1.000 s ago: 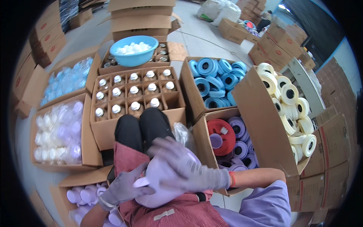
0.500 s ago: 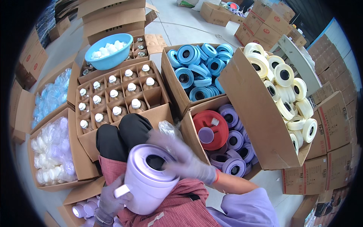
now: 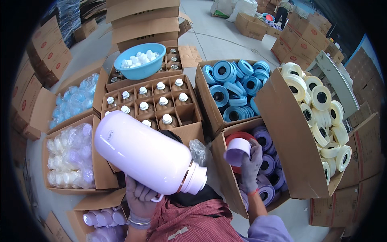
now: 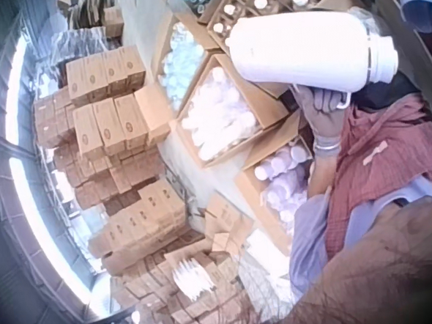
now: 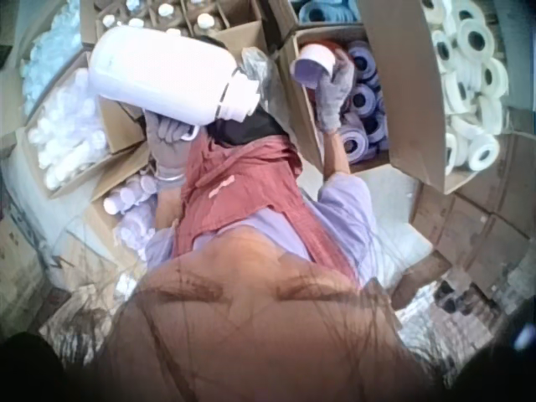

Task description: The person assembles thermos flasks by inserting inner liners, attaching lids, and placing rubber rings into the openings. They then wrap the completed flasks in plastic bags and place them into cardboard boxes.

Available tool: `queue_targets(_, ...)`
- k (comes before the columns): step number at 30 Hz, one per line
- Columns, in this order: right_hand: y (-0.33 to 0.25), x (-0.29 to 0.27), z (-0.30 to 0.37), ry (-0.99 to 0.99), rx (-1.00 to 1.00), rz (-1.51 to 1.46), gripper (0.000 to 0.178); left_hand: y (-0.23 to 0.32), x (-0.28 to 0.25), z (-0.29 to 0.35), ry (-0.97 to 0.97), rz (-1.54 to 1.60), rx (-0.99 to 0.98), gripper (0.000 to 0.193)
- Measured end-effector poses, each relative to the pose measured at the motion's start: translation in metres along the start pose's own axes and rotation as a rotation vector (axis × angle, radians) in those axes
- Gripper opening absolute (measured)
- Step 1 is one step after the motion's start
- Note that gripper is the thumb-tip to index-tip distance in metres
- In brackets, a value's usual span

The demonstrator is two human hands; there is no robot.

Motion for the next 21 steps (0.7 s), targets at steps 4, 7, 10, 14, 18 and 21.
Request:
queue_targets(4,-0.133,0.015,0.032,-0.022,-0.348,-0.16,0.039,-0.026,0.015,-0.02,-0.021,0.103,0.008,0.037)
queue_targets(7,-0.17,0.022,0.062,-0.144,-0.611,-0.176,0.052,-0.023,0.011,-0.019,0.019,-0.015,0.071,0.029)
queue_targets(10,-0.167,0.038,0.056,-0.219,-0.91,-0.043,0.051,-0.017,0.013,-0.004,0.003,0.075,0.066,0.026)
queue_targets(14,-0.164,0.05,0.018,-0.24,-1.103,-0.226,0.075,-0.014,0.011,0.014,-0.024,0.098,0.047,0.024)
queue_targets(18,-0.127,0.098,0.022,-0.441,-0.243,-0.601,0.073,-0.013,0.006,0.011,0.122,-0.307,0.344,0.029)
queue_targets(21,-0.121,0.135,0.039,-0.88,0.79,-1.261,0.054,0.027,-0.026,0.024,0.34,-0.667,0.425,0.038)
Point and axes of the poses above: each hand's wrist, its own z-axis away from the middle knuckle, its own x-axis out of the palm, y = z × x, the point moved 5 cm from there along -z, towards the middle knuckle, and after that the axes turned 12 degrees about -x, right-handed, at the moved point
